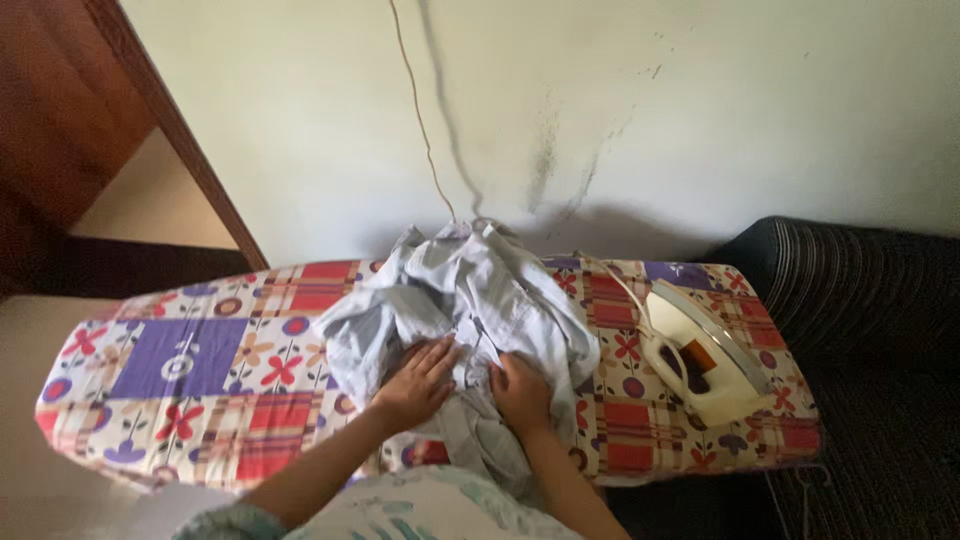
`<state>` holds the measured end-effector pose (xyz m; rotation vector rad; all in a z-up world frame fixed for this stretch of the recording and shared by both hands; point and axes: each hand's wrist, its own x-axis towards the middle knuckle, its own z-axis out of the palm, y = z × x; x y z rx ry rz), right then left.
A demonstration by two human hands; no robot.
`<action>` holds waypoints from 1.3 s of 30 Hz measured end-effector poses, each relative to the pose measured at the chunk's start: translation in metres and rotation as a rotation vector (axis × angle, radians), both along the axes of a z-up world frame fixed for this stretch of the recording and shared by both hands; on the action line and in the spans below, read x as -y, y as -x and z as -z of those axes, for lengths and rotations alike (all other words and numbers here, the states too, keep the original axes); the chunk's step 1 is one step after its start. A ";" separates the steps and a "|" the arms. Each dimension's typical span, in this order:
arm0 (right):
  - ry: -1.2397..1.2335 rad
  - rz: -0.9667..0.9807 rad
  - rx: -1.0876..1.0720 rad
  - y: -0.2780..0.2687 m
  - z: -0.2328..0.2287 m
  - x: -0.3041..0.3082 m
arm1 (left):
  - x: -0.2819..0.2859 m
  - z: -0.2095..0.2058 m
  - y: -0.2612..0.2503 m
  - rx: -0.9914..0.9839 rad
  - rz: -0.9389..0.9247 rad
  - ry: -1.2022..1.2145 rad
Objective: The person smooths a shirt on an ironing board, fastens the buttons from the collar down to the hem, and then gathers the shirt together by hand.
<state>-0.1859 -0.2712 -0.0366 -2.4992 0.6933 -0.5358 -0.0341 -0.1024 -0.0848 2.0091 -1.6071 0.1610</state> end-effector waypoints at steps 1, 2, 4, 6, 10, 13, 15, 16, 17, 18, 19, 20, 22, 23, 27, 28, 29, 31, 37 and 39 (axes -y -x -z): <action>0.039 -0.011 0.059 0.000 0.001 0.000 | -0.005 0.001 -0.002 -0.061 0.027 -0.005; 0.078 -0.022 0.119 -0.003 0.001 0.001 | -0.006 0.000 -0.008 -0.056 0.034 -0.002; 0.100 -0.028 0.149 -0.002 0.003 0.002 | -0.008 -0.001 -0.004 -0.109 0.026 0.032; 0.124 -0.044 0.187 -0.002 0.003 0.002 | -0.009 -0.003 0.000 -0.136 0.026 0.009; 0.061 -0.026 0.138 -0.007 0.000 0.002 | -0.005 -0.010 -0.004 -0.252 0.027 -0.126; 0.015 -0.005 0.048 -0.008 0.001 0.003 | -0.009 -0.010 -0.006 -0.229 0.042 -0.057; 0.056 0.001 0.029 -0.008 0.000 0.000 | -0.010 -0.010 -0.005 -0.220 0.037 -0.061; 0.065 -0.014 0.082 -0.007 -0.001 -0.002 | -0.009 -0.011 -0.006 -0.204 0.029 -0.062; 0.074 -0.025 0.138 -0.007 -0.002 -0.002 | -0.008 -0.013 -0.006 -0.205 0.034 -0.064; 0.073 -0.020 0.136 -0.008 -0.003 -0.002 | -0.007 -0.015 -0.006 -0.171 0.032 -0.087; 0.060 -0.023 0.147 -0.008 -0.003 -0.002 | -0.008 -0.015 -0.006 -0.137 0.034 -0.112; 0.048 -0.026 0.159 -0.007 -0.002 -0.003 | -0.009 -0.016 -0.006 -0.137 0.042 -0.116; 0.023 -0.012 0.097 -0.008 0.001 -0.001 | -0.008 -0.018 -0.006 -0.139 0.032 -0.092; 0.001 -0.008 0.036 -0.008 0.002 0.002 | -0.008 -0.019 -0.005 -0.139 0.037 -0.091; -0.327 0.043 -0.059 -0.004 0.000 0.020 | -0.004 -0.027 -0.002 -0.287 -0.068 -0.148; -0.241 0.081 -0.315 0.000 -0.005 0.027 | -0.001 -0.031 0.000 -0.408 -0.148 -0.221; -0.155 0.125 -0.565 0.002 -0.010 0.028 | 0.006 -0.036 0.000 -0.403 -0.144 -0.221; -0.384 0.150 -0.465 0.005 -0.026 0.028 | 0.027 -0.047 -0.004 -0.306 -0.322 -0.336; -0.773 0.072 0.016 -0.044 -0.053 0.038 | 0.067 -0.054 -0.022 -0.380 -0.424 -0.300; -0.829 0.027 0.044 -0.045 -0.041 0.044 | 0.067 -0.048 -0.027 -0.321 -0.400 -0.283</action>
